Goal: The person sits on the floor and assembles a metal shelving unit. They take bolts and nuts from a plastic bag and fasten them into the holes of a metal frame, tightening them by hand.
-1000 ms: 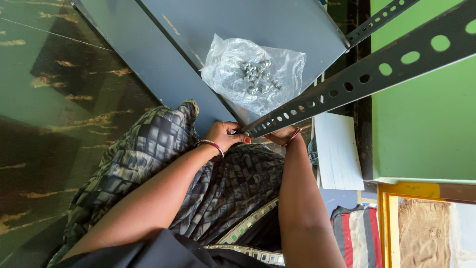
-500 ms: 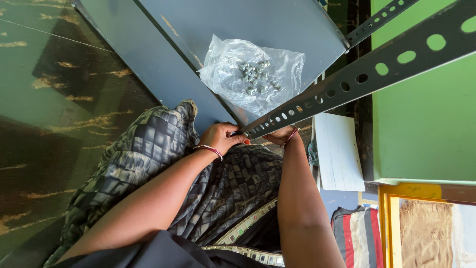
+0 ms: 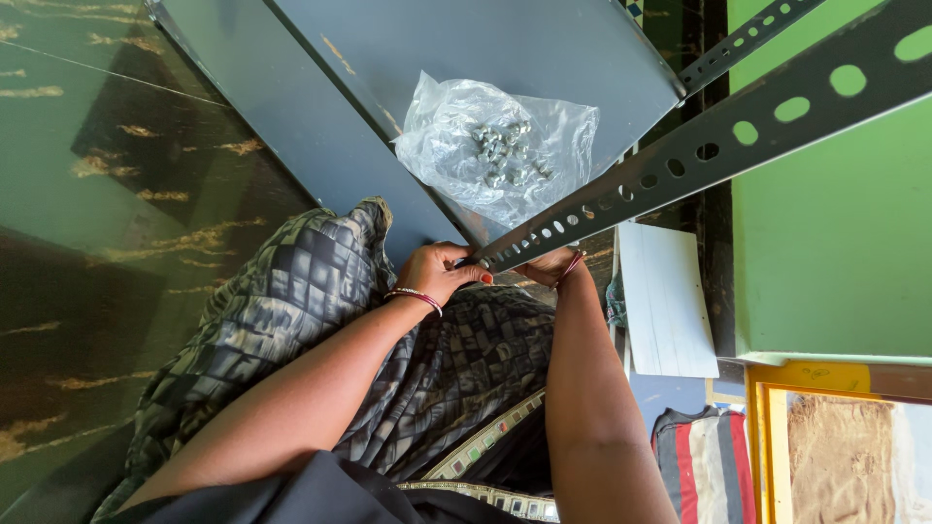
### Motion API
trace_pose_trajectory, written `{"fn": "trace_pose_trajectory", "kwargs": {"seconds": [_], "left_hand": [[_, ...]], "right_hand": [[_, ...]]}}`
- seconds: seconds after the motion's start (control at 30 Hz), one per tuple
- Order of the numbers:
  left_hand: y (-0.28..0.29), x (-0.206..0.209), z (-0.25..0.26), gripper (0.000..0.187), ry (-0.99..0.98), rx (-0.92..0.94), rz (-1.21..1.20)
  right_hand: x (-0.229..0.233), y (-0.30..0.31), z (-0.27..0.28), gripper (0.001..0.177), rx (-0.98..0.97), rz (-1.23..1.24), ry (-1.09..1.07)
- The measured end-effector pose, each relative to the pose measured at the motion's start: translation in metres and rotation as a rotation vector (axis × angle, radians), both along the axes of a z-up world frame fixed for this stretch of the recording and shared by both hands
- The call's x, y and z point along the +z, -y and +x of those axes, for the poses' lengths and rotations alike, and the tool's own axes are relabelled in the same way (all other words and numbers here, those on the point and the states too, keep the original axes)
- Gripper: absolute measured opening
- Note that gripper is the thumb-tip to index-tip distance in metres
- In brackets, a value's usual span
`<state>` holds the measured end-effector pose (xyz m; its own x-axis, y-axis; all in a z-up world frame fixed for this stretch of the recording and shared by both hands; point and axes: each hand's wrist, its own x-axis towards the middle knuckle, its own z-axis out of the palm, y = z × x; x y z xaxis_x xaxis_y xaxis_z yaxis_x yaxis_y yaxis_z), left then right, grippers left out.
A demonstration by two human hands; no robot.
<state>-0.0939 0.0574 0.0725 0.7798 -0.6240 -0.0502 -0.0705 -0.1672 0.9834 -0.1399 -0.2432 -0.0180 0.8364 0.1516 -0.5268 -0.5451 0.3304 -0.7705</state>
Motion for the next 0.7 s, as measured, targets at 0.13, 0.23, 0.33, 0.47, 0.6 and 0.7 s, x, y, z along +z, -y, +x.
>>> {"fn": "trace_pose_trajectory", "kwargs": {"seconds": [0.13,0.23,0.33,0.47,0.6,0.7], "left_hand": [[0.000,0.004,0.000,0.035,0.032,0.011,-0.032],[-0.001,0.006,0.001,0.033,-0.003,-0.009,0.074],[-0.001,0.006,0.000,0.029,-0.049,-0.011,0.004],[0.003,-0.007,0.003,0.032,-0.103,-0.029,0.031],[0.013,-0.033,0.005,0.028,-0.066,-0.043,-0.199],[0.017,-0.044,0.005,0.027,-0.142,-0.057,-0.107]], "right_hand": [[-0.008,0.005,-0.001,0.024,-0.016,-0.007,0.036],[-0.016,0.008,-0.002,0.023,-0.015,-0.035,0.055],[-0.018,0.007,-0.001,0.021,-0.038,-0.106,0.061],[-0.015,-0.002,-0.006,0.016,-0.158,-0.469,0.169],[0.001,-0.017,-0.026,0.013,-0.246,-0.809,0.176],[0.019,-0.035,-0.049,0.019,-0.407,-0.865,0.170]]}}
